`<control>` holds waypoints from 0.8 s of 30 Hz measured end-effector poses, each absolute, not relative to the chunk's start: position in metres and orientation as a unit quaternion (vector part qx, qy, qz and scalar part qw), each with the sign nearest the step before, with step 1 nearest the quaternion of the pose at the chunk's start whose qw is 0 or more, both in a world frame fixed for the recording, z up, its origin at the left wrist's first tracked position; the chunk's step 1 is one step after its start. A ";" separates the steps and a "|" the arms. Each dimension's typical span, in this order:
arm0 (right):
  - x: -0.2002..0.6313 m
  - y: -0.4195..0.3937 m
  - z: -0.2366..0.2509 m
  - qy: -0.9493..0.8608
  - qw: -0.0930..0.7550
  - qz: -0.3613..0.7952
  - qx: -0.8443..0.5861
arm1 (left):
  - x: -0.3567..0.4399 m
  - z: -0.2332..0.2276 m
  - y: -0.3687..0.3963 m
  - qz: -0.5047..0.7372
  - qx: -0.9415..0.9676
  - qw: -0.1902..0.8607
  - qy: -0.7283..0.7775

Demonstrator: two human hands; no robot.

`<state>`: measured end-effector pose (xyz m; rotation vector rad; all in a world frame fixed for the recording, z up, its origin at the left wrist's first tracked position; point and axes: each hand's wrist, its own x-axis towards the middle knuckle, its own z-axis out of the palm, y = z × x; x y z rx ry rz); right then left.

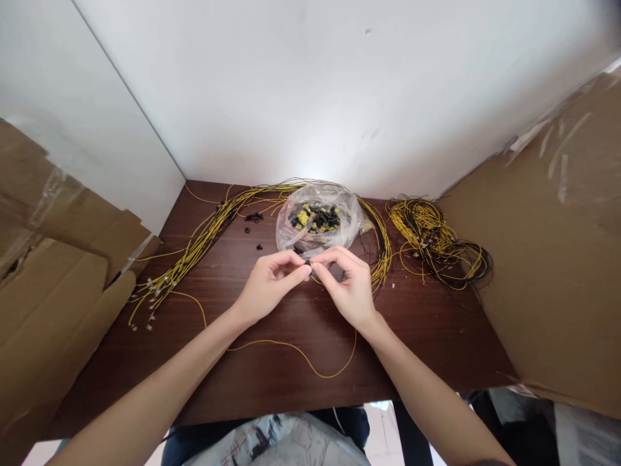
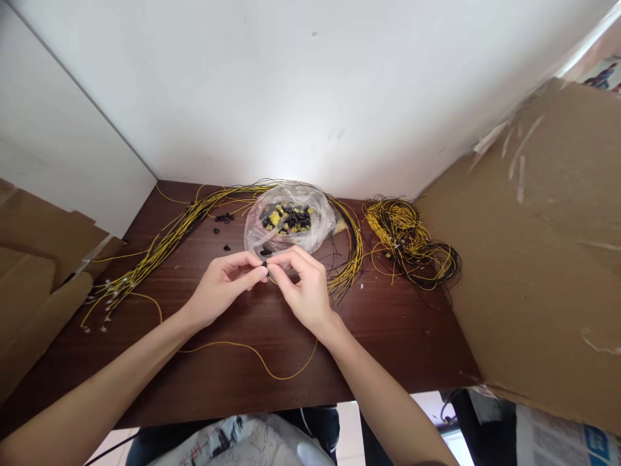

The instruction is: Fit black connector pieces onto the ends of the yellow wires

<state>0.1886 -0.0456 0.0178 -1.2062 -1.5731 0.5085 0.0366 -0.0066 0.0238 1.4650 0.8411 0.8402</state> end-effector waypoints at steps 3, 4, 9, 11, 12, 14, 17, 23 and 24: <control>0.189 -0.046 0.017 -0.654 0.520 0.222 -0.502 | 0.036 0.025 -0.007 0.357 0.638 0.579 0.362; 0.189 -0.046 0.017 -0.654 0.519 0.226 -0.503 | 0.035 0.026 -0.007 0.354 0.640 0.579 0.360; 0.189 -0.044 0.014 -0.651 0.511 0.243 -0.506 | 0.034 0.023 -0.004 0.339 0.648 0.586 0.349; 0.190 -0.043 0.015 -0.651 0.512 0.244 -0.504 | 0.033 0.022 -0.003 0.339 0.651 0.583 0.349; 0.190 -0.043 0.016 -0.652 0.514 0.245 -0.501 | 0.033 0.021 -0.003 0.341 0.651 0.582 0.348; 0.191 -0.043 0.018 -0.654 0.517 0.248 -0.493 | 0.034 0.021 -0.003 0.347 0.646 0.585 0.347; 0.193 -0.042 0.020 -0.647 0.520 0.248 -0.500 | 0.035 0.022 -0.004 0.353 0.624 0.603 0.349; 0.194 -0.042 0.018 -0.646 0.515 0.250 -0.504 | 0.037 0.019 -0.005 0.353 0.594 0.623 0.366; 0.193 -0.042 0.017 -0.649 0.514 0.255 -0.500 | 0.037 0.019 -0.005 0.353 0.591 0.626 0.366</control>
